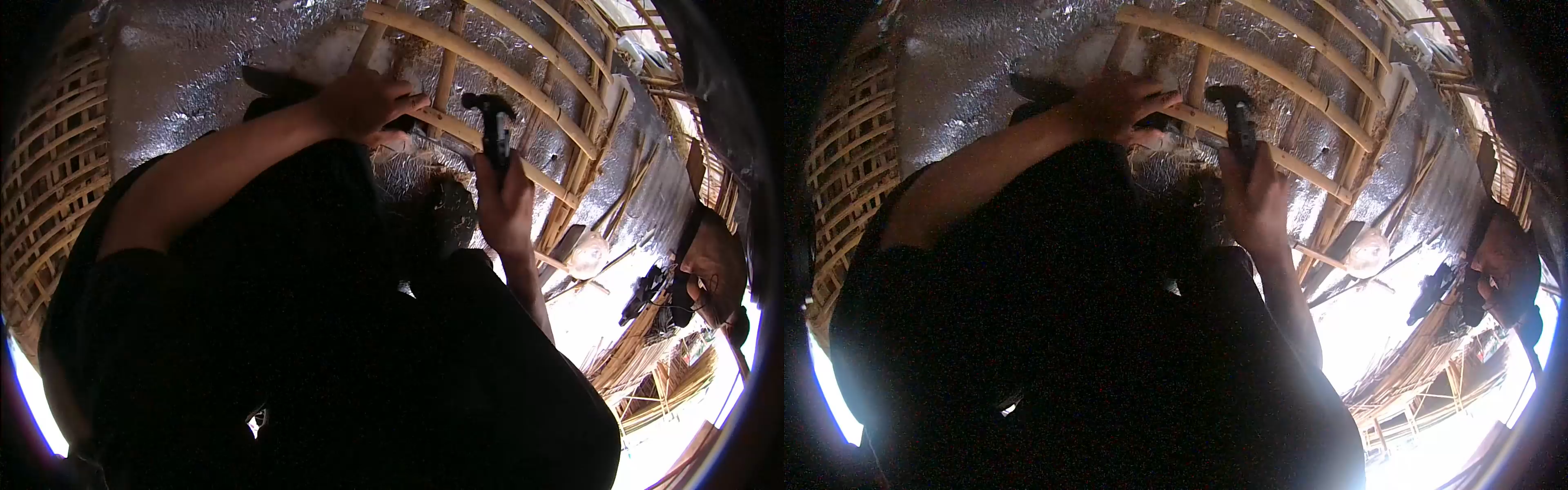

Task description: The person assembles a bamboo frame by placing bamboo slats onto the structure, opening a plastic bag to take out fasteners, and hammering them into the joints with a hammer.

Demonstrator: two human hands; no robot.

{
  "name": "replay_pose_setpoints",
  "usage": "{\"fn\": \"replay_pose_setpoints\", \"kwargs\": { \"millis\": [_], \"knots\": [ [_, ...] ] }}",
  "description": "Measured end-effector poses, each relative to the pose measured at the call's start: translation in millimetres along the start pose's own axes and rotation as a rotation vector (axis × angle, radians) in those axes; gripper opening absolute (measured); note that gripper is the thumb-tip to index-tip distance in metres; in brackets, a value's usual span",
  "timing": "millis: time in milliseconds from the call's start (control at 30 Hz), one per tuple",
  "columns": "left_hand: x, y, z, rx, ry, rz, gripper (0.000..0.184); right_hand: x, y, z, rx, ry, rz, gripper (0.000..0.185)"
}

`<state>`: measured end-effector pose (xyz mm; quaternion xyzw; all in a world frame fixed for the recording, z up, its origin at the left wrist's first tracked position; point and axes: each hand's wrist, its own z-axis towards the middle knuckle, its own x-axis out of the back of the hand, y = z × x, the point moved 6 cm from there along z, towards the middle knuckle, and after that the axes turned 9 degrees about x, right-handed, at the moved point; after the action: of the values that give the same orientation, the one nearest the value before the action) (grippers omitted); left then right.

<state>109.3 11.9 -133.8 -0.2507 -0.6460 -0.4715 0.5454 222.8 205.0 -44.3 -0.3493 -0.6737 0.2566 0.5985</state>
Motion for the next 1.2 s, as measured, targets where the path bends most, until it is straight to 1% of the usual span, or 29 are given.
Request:
{"fn": "replay_pose_setpoints", "kwargs": {
  "millis": [100, 133, 233, 267, 300, 333, 367, 400, 500, 533, 567, 633, 667, 700, 767, 800, 833, 867, 933, 967, 1033, 1067, 1100, 1133, 1167, 1200],
  "knots": [
    [-3.5, 1.5, 0.7, 0.012, 0.017, 0.023, 0.070, -14.7, 14.4, -7.6, -0.106, -0.107, -0.053, 0.027],
    [-3.7, 1.9, 0.6, 0.017, 0.004, 0.008, 0.069, -13.9, 6.7, -9.2, -0.024, -0.050, -0.070, 0.028],
    [-0.2, 3.5, 2.1, 0.047, -0.053, -0.023, 0.066, 2.6, -14.5, -5.9, -0.068, -0.014, -0.019, 0.026],
    [5.2, 6.5, 3.6, 0.060, -0.082, -0.022, 0.066, 7.7, -21.7, -9.8, -0.044, 0.095, 0.042, 0.022],
    [8.1, 7.2, 4.7, 0.070, -0.107, -0.018, 0.065, -0.7, -9.1, -14.7, 0.028, 0.116, 0.004, 0.019],
    [3.4, 4.1, 2.9, 0.061, -0.061, -0.030, 0.065, -9.2, 3.6, -20.1, 0.099, 0.138, -0.037, 0.017],
    [-8.7, 0.7, 0.1, 0.051, -0.012, -0.045, 0.065, -20.4, 16.9, -16.2, 0.037, -0.010, -0.036, 0.017],
    [-5.9, 0.2, 3.0, 0.042, 0.041, -0.054, 0.065, -30.3, 20.5, -9.8, -0.022, -0.161, -0.044, 0.017],
    [-8.3, 0.7, 2.4, -0.003, 0.044, -0.036, 0.064, -5.1, -4.4, -9.8, 0.069, -0.012, -0.061, 0.022],
    [-23.3, 0.4, -1.2, 0.050, 0.000, 0.058, 0.063, -13.8, 4.7, -21.2, -0.108, 0.050, 0.292, 0.025],
    [-26.8, 4.8, -4.4, 0.015, 0.039, 0.042, 0.062, -22.8, 13.7, -34.3, -0.280, 0.176, 0.640, 0.027],
    [-19.3, -5.3, -1.0, -0.043, 0.135, 0.045, 0.062, -34.0, 17.5, -14.9, -0.035, -0.231, -0.241, 0.028],
    [-26.9, -9.5, 2.3, 0.017, -0.005, 0.002, 0.061, -36.9, 22.3, -9.0, 0.052, -0.195, -0.306, 0.030],
    [-24.1, -20.4, 7.4, 0.030, 0.013, 0.035, 0.061, -38.4, 19.7, -2.1, 0.135, -0.154, -0.375, 0.032],
    [-27.8, 10.0, -1.9, 0.053, -0.008, 0.002, 0.062, -30.9, 23.9, -26.0, -0.054, -0.255, -0.404, 0.032],
    [-17.4, -9.2, 11.8, 0.044, 0.015, -0.046, 0.064, -25.4, 18.5, -19.3, -0.040, -0.271, -0.330, 0.030],
    [-16.6, -1.8, 9.4, -0.004, 0.049, -0.001, 0.065, -19.8, 12.9, -12.1, -0.028, -0.287, -0.256, 0.028],
    [-15.5, -7.2, 12.5, -0.049, 0.092, 0.068, 0.066, -10.9, 3.3, -6.1, 0.303, -0.138, -0.386, 0.030],
    [-9.0, 13.2, -1.7, 0.035, -0.170, -0.009, 0.064, -13.8, -12.0, -19.6, 0.432, -0.054, -0.400, 0.031],
    [-18.7, 26.9, -17.3, 0.009, -0.104, -0.025, 0.064, -21.6, -3.5, -40.8, 0.262, -0.063, -0.327, 0.030],
    [-12.5, 25.6, -11.6, -0.035, 0.068, -0.016, 0.062, -34.2, 17.3, -40.2, -0.300, -0.389, -0.260, 0.027],
    [-16.2, 23.4, -13.6, -0.050, 0.054, 0.025, 0.062, -29.5, 15.9, -45.6, -0.115, -0.365, -0.333, 0.028],
    [-19.7, 23.1, -17.7, -0.025, 0.015, 0.032, 0.062, -23.5, 8.8, -61.5, -0.078, -0.268, -0.246, 0.027],
    [-32.7, 44.2, -34.0, 0.003, -0.051, 0.000, 0.062, -17.4, 1.6, -77.6, -0.034, -0.176, -0.161, 0.027],
    [-32.7, 30.9, -39.1, 0.027, -0.135, -0.043, 0.062, -21.8, 0.2, -69.4, 0.018, -0.144, -0.162, 0.026],
    [-41.5, 57.8, -47.9, 0.021, -0.008, 0.011, 0.061, -37.4, 27.8, -93.9, 0.037, -0.246, -0.344, 0.026]
  ]
}}
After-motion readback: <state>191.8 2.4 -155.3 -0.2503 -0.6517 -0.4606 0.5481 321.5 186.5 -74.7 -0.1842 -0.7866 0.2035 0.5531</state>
